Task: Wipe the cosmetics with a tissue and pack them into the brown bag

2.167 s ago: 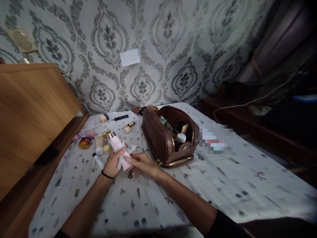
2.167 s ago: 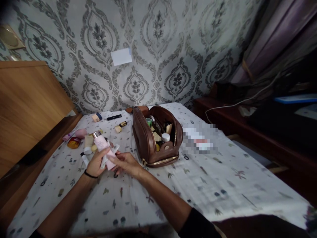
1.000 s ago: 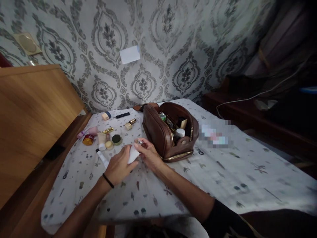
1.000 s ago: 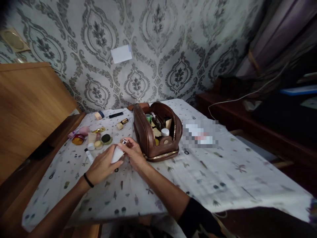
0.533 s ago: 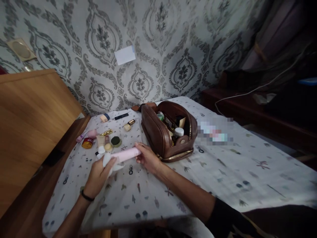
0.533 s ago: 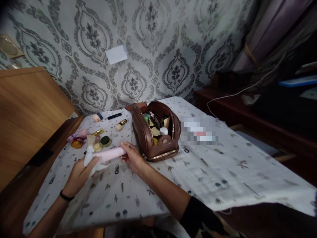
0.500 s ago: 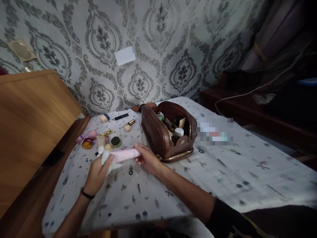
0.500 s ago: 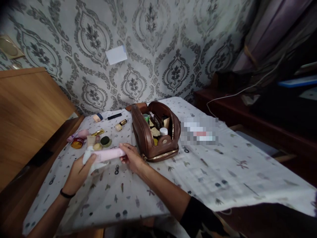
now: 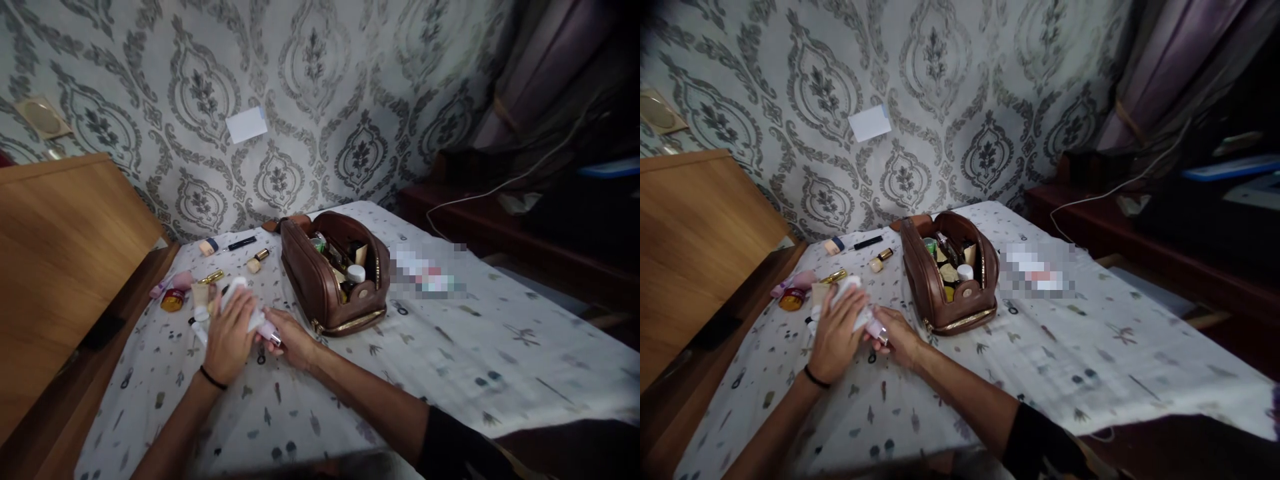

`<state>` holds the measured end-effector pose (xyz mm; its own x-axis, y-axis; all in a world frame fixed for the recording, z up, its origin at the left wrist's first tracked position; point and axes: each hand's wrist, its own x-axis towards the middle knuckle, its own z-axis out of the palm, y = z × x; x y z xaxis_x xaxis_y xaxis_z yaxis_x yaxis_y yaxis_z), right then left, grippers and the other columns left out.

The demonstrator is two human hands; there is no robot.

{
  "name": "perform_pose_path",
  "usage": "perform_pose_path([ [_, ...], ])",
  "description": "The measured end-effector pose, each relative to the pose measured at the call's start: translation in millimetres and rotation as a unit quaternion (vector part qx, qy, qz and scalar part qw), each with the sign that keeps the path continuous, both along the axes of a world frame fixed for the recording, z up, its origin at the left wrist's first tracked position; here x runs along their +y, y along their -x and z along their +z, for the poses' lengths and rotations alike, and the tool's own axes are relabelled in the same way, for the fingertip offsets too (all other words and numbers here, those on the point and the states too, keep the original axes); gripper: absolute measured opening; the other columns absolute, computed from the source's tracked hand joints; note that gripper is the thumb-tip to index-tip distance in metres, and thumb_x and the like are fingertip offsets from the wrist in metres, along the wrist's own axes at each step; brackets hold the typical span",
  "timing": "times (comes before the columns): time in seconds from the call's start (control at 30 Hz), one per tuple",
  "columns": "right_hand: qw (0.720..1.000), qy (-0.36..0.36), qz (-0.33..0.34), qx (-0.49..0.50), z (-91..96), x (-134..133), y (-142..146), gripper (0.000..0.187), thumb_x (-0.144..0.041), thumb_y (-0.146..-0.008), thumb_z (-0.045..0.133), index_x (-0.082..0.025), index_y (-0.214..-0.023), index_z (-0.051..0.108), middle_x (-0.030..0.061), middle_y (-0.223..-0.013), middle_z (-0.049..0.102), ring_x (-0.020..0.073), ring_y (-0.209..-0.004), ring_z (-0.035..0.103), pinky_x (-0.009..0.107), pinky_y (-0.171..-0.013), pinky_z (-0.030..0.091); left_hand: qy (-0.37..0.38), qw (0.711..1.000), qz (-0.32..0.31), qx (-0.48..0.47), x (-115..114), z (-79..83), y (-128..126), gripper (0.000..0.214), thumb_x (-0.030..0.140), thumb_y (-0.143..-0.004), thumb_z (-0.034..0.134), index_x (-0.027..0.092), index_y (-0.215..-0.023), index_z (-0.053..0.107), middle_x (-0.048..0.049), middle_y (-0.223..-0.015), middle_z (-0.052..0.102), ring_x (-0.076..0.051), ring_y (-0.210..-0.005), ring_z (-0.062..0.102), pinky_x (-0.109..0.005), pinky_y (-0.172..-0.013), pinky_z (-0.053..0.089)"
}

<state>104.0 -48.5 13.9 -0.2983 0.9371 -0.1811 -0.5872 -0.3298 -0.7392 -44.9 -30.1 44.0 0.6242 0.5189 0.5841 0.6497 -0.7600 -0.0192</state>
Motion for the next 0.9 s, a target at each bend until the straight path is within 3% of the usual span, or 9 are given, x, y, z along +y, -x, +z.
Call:
perform_pose_path([
  [0.13, 0.996, 0.031, -0.078, 0.017, -3.4, 5.4, -0.4, 0.040, -0.054, -0.074, 0.069, -0.018, -0.076, 0.053, -0.0081, -0.048, 0.051, 0.0049, -0.036, 0.042, 0.015, -0.034, 0.019, 0.042, 0.994, -0.093, -0.023, -12.3, -8.1, -2.2, 0.033, 0.018, -0.094, 0.042, 0.017, -0.125, 0.054, -0.0132, -0.126, 0.064, -0.025, -0.123, 0.056, -0.044, -0.107, 0.041],
  [0.23, 0.994, 0.021, -0.110, 0.020, -3.3, 8.5, -4.7, 0.041, -0.056, -0.074, 0.068, -0.018, -0.083, 0.054, -0.0064, -0.052, 0.056, 0.0046, -0.037, 0.041, 0.016, -0.034, 0.016, 0.115, 0.990, -0.047, -0.068, -8.9, -7.7, 8.1, 0.025, 0.025, -0.095, 0.042, 0.019, -0.111, 0.061, -0.0113, -0.108, 0.070, -0.025, -0.105, 0.063, -0.042, -0.095, 0.048],
  [0.33, 0.993, 0.002, -0.116, 0.024, -1.5, 8.8, -7.4, 0.049, -0.060, -0.071, 0.069, -0.018, -0.091, 0.056, -0.0042, -0.054, 0.060, 0.0047, -0.037, 0.039, 0.017, -0.035, 0.016, 0.218, 0.972, 0.003, -0.087, 1.2, -4.0, 17.5, 0.034, 0.041, -0.088, 0.059, 0.020, -0.114, 0.062, -0.0120, -0.114, 0.068, -0.030, -0.109, 0.061, -0.048, -0.098, 0.046],
  [0.4, 0.994, -0.009, -0.109, 0.017, 0.8, 6.8, -7.2, 0.054, -0.063, -0.068, 0.071, -0.018, -0.092, 0.056, -0.0038, -0.054, 0.060, 0.0047, -0.036, 0.038, 0.017, -0.035, 0.015, 0.294, 0.944, 0.011, -0.147, 8.1, 0.4, 18.6, 0.047, 0.048, -0.084, 0.063, 0.020, -0.121, 0.059, -0.0125, -0.123, 0.065, -0.030, -0.116, 0.058, -0.047, -0.102, 0.043],
  [0.47, 0.995, -0.015, -0.098, 0.006, 3.7, 3.5, -6.3, 0.055, -0.065, -0.067, 0.071, -0.017, -0.091, 0.056, -0.0039, -0.053, 0.060, 0.0046, -0.036, 0.038, 0.017, -0.036, 0.015, 0.355, 0.903, 0.027, -0.241, 14.7, 6.9, 15.6, 0.047, 0.052, -0.086, 0.059, 0.019, -0.119, 0.059, -0.0111, -0.119, 0.066, -0.027, -0.113, 0.060, -0.041, -0.098, 0.046],
  [0.57, 0.996, -0.024, -0.082, -0.009, 7.0, -1.9, -5.4, 0.055, -0.065, -0.069, 0.069, -0.017, -0.094, 0.058, -0.0040, -0.054, 0.060, 0.0046, -0.037, 0.038, 0.017, -0.037, 0.016, 0.407, 0.833, 0.046, -0.371, 24.5, 19.9, 8.1, 0.045, 0.059, -0.083, 0.058, 0.017, -0.096, 0.062, -0.0047, -0.086, 0.068, -0.019, -0.078, 0.063, -0.028, -0.067, 0.051],
  [0.67, 0.996, -0.032, -0.080, -0.029, 7.4, -3.5, -6.0, 0.055, -0.066, -0.072, 0.066, -0.017, -0.097, 0.060, -0.0044, -0.055, 0.061, 0.0045, -0.037, 0.038, 0.017, -0.039, 0.019, 0.449, 0.787, 0.030, -0.423, 34.6, 35.1, 4.1, 0.045, 0.061, -0.074, 0.068, 0.017, -0.078, 0.059, 0.0029, -0.061, 0.055, -0.011, -0.053, 0.049, -0.019, -0.044, 0.037],
  [0.77, 0.996, -0.043, -0.075, -0.037, 6.6, 0.0, -8.9, 0.057, -0.068, -0.072, 0.065, -0.017, -0.097, 0.061, -0.0053, -0.055, 0.060, 0.0045, -0.036, 0.038, 0.018, -0.038, 0.020, 0.477, 0.789, 0.027, -0.387, 44.4, 53.4, 3.7, 0.046, 0.059, -0.068, 0.074, 0.016, -0.074, 0.060, 0.0052, -0.053, 0.050, -0.008, -0.045, 0.041, -0.017, -0.040, 0.031],
  [0.9, 0.995, -0.086, -0.058, -0.014, 6.7, 4.1, -17.2, 0.063, -0.074, -0.067, 0.065, -0.016, -0.089, 0.059, -0.0048, -0.056, 0.060, 0.0047, -0.036, 0.041, 0.018, -0.036, 0.023, 0.480, 0.829, 0.033, -0.285, 52.2, 82.3, -3.3, 0.046, 0.059, -0.068, 0.073, 0.015, -0.066, 0.061, 0.0041, -0.051, 0.050, -0.007, -0.044, 0.040, -0.016, -0.041, 0.032],
])
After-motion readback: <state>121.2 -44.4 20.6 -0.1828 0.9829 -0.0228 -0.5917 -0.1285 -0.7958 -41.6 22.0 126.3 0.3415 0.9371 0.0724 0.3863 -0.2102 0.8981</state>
